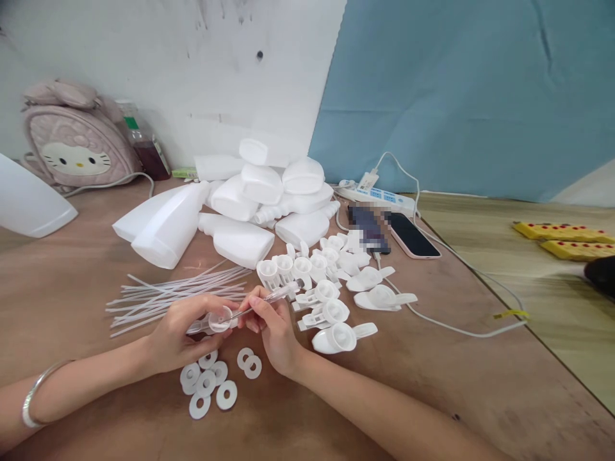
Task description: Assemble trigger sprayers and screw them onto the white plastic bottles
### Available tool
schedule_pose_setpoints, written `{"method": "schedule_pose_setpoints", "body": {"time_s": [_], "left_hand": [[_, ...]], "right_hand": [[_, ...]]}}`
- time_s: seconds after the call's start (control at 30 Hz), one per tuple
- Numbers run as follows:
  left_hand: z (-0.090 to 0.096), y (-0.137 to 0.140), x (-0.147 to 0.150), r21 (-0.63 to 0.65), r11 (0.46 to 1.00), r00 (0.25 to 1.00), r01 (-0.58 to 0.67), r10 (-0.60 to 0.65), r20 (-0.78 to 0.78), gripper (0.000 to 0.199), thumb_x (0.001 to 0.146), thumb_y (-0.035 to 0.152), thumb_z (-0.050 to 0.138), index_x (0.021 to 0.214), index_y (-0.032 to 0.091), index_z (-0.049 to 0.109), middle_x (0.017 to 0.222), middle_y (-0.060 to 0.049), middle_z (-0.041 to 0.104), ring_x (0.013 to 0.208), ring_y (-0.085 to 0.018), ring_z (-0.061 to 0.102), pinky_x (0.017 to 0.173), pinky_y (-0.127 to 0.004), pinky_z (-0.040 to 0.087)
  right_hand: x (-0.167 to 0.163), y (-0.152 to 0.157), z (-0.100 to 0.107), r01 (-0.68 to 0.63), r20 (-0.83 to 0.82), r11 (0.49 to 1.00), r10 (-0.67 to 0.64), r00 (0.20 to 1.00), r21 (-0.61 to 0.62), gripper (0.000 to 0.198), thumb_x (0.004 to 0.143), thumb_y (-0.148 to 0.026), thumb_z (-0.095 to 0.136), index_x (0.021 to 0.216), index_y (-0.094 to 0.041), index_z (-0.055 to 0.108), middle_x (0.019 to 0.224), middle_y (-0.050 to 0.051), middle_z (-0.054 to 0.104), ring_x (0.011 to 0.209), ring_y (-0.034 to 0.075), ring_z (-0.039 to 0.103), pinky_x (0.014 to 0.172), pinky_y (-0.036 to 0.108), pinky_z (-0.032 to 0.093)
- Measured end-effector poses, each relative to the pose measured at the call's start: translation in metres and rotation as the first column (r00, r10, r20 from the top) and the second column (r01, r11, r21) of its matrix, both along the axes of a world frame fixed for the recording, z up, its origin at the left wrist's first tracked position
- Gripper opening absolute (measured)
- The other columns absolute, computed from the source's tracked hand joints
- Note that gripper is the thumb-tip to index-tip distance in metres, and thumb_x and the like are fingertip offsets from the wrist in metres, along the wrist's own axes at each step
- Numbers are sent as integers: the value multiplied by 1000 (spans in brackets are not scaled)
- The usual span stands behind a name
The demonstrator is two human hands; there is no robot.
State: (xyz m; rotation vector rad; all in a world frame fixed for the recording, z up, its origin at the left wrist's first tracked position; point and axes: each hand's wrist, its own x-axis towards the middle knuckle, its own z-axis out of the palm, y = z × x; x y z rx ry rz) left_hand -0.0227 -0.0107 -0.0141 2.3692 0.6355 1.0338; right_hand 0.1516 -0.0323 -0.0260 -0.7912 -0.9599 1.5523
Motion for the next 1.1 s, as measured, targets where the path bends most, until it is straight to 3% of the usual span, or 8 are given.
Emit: {"method": "schedule_pose_setpoints", "body": {"time_s": [0.2,0.53,0.77,1.0,1.1], "left_hand": [[-4,0,-1,-23,1000,1000,-7,6,-11,21,74,11,54,93,18,50,89,-5,67,78,-15,63,70,-25,50],[-5,1,-2,0,1000,999,-29,29,-16,19,73,12,56,91,18,50,90,-7,66,79,-16,63,68,-26,50],[-6,0,-2,-13,999,999,-42,41,-31,28,66,6,54,91,17,50,90,-6,65,77,-16,62,67,-26,50],[-6,-1,-2,-19,996,996,-86,86,-19,26,69,8,52,92,18,48,93,-6,66,81,-17,63,69,-27,50],[-5,-1,-2,-24,998,998,-60,59,-11,26,70,11,55,94,18,47,95,-7,65,84,-18,63,71,-28,51]], "right_hand": [[-1,0,3,-18,-14,1000,17,1000,-13,24,77,-33,55,61,-15,56,58,-2,49,50,8,50,46,23,24],[2,-5,-2,-97,138,991,84,987,93,27,81,-36,54,62,-16,55,54,-4,44,47,8,48,48,23,32],[0,-10,4,-158,229,982,132,964,100,30,81,-40,53,62,-17,53,58,-2,48,48,9,49,46,22,38],[1,-16,9,-239,440,934,104,892,264,27,85,-35,44,65,-18,51,55,-1,51,46,9,46,44,23,36],[1,-18,9,-246,516,863,-20,857,442,22,84,-28,42,66,-20,51,55,0,52,49,11,47,48,25,38]]}}
